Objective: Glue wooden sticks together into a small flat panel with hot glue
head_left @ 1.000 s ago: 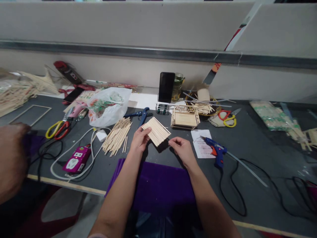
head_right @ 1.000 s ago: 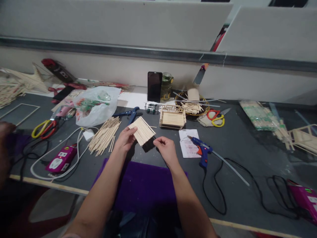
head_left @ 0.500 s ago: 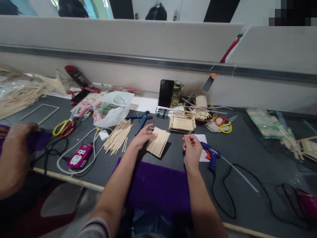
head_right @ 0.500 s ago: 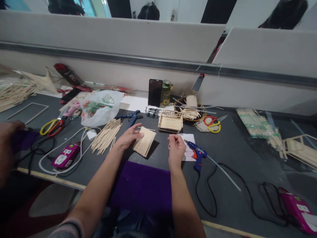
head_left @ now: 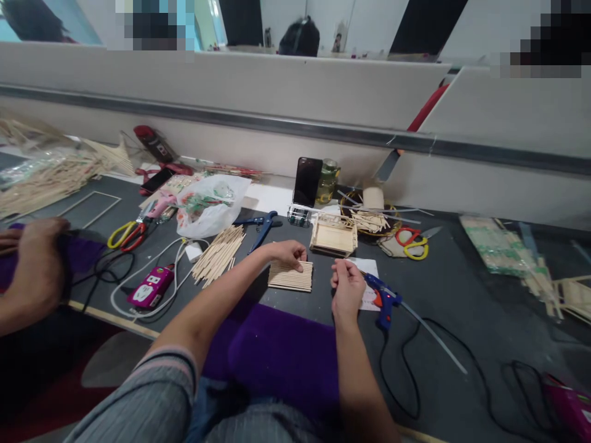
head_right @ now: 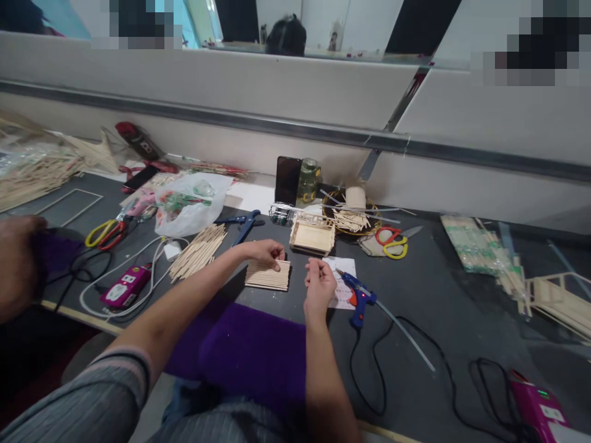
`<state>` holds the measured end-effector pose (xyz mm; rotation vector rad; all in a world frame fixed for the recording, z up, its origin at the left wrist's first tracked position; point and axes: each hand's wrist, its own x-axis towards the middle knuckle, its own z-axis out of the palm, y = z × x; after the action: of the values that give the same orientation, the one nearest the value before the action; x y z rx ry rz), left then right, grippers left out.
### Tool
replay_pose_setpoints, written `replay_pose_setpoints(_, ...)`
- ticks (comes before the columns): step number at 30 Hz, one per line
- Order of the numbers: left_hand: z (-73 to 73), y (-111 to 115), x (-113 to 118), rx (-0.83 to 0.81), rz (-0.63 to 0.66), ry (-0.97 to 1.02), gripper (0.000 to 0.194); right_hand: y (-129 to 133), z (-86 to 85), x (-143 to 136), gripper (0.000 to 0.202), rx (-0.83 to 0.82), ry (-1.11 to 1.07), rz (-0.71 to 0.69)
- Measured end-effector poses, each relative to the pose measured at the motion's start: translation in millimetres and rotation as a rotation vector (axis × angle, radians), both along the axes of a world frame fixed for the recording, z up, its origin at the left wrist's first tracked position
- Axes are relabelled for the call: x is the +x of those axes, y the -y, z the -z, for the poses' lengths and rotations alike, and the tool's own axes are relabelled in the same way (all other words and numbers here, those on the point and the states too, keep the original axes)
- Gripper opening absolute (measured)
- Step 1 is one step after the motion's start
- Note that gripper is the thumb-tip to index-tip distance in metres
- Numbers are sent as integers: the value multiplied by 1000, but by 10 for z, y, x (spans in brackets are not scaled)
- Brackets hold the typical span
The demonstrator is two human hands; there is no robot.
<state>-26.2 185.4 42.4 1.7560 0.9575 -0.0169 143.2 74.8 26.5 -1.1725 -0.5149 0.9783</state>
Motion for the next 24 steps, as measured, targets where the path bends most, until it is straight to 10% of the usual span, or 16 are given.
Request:
replay_pose_setpoints(11,-219,436,-338,598,37,-298,50,50,-97,46,33,1,-9,69)
replay_pose_setpoints(24,17,914,-218,701,-91,-113,78,60,-43,199,20,38,535,57)
